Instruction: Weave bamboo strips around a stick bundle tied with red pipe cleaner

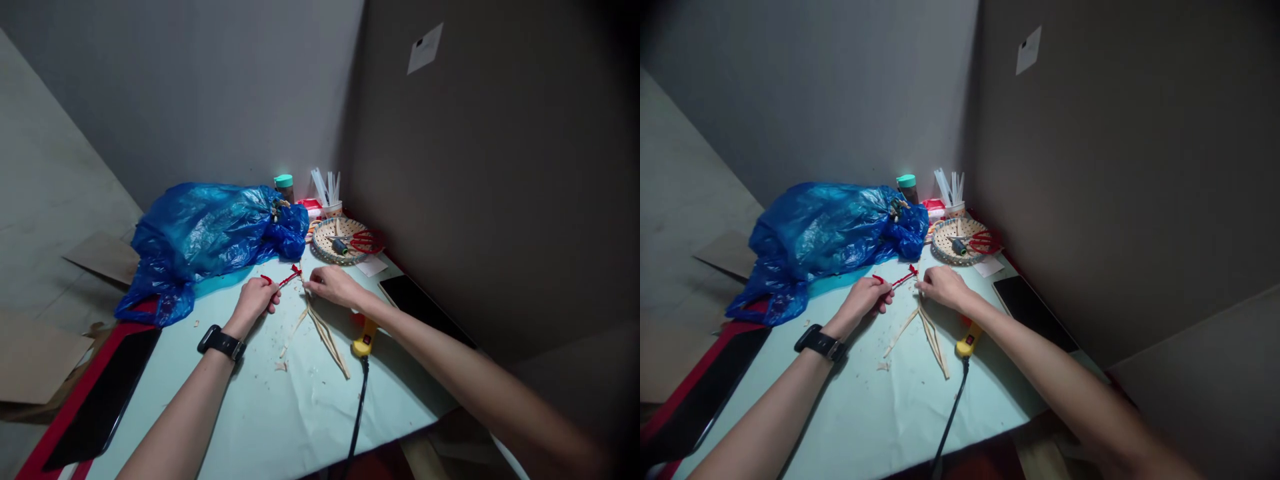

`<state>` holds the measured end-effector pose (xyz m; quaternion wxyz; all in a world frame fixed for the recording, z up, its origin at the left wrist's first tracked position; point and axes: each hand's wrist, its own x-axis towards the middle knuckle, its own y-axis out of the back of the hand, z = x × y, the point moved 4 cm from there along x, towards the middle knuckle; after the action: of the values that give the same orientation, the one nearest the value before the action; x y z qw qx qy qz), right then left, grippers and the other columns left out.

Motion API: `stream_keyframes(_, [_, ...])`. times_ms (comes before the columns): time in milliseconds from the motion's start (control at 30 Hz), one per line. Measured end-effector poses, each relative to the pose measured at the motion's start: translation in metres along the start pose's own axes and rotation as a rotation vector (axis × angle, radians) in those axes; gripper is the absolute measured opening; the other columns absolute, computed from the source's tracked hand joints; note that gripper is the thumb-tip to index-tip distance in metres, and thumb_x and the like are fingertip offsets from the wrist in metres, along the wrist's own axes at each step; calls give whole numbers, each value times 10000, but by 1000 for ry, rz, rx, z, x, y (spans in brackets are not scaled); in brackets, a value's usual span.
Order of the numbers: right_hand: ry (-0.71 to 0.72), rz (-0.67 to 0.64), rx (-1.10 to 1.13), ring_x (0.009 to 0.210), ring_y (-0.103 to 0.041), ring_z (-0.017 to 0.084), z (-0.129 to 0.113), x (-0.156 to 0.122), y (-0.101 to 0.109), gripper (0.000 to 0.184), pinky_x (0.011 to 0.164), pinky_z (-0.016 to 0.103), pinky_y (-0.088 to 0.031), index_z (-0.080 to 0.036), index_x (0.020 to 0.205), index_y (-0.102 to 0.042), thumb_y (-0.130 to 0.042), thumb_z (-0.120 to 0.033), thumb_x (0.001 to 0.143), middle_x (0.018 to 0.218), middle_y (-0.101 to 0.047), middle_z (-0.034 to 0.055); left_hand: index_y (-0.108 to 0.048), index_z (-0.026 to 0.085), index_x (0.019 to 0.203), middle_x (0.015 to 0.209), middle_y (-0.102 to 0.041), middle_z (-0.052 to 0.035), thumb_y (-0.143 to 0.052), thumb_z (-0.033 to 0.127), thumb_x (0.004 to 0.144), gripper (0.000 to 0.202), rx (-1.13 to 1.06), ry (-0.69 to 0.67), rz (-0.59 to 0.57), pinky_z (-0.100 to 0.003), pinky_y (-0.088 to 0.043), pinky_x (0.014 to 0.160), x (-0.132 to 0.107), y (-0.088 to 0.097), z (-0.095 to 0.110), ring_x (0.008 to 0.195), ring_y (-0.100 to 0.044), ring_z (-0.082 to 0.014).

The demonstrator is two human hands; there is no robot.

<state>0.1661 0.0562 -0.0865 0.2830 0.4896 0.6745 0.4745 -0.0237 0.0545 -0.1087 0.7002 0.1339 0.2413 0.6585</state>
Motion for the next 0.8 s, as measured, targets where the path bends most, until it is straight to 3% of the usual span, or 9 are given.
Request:
stream_keyframes(67, [-16,-24,-30,714,-604,185,-7,-13,-4,263,566,247,-328,-181,841,-660,-547,-418,830,836,-685,76,-629,128,653,608,-657,-58,-496,296,749,235,11,-13,-26,-199,-321,354,-5,-2,3,416,-550,-106])
stream_keyframes(267, [-29,-44,-115,725,-609,207,-23,-26,-13,181,542,274,-263,-167,897,-630,-480,-191,799,864,-677,111,-621,142,632,617,-669,-64,-440,367,787,328,86,-41,-92,-209,-321,366,-19,-9,6,400,-544,-111])
stream_keyframes(400, [45,-55,-133,746,-603,198,-27,-31,-11,160,556,278,-267,-175,884,-606,-461,-186,816,897,-666,106,-604,161,623,567,-646,-42,-400,431,828,395,160,-85,-132,-229,-326,384,-29,-9,10,361,-516,-117])
stream_keyframes(533, [113,-63,-132,707,-585,172,-31,-39,-5,164,559,274,-274,-187,895,-600,-443,-206,852,895,-657,83,-560,180,528,442,-569,-18,-483,421,799,371,271,-165,-135,-248,-340,452,-34,-3,19,389,-512,-141])
stream_keyframes(633, [133,-11,-61,695,-568,152,-29,-35,12,140,568,251,-285,-197,890,-608,-481,-188,831,860,-657,53,-565,186,533,480,-598,-22,-500,387,791,333,330,-220,-100,-257,-330,486,-32,3,29,424,-515,-149])
stream_keyframes(800, [129,208,50,697,-551,140,-16,-5,61,160,616,222,-331,-168,913,-623,-486,-162,833,814,-648,51,-630,182,621,602,-663,-37,-489,339,801,278,381,-300,-37,-259,-332,532,-30,7,47,498,-543,-157])
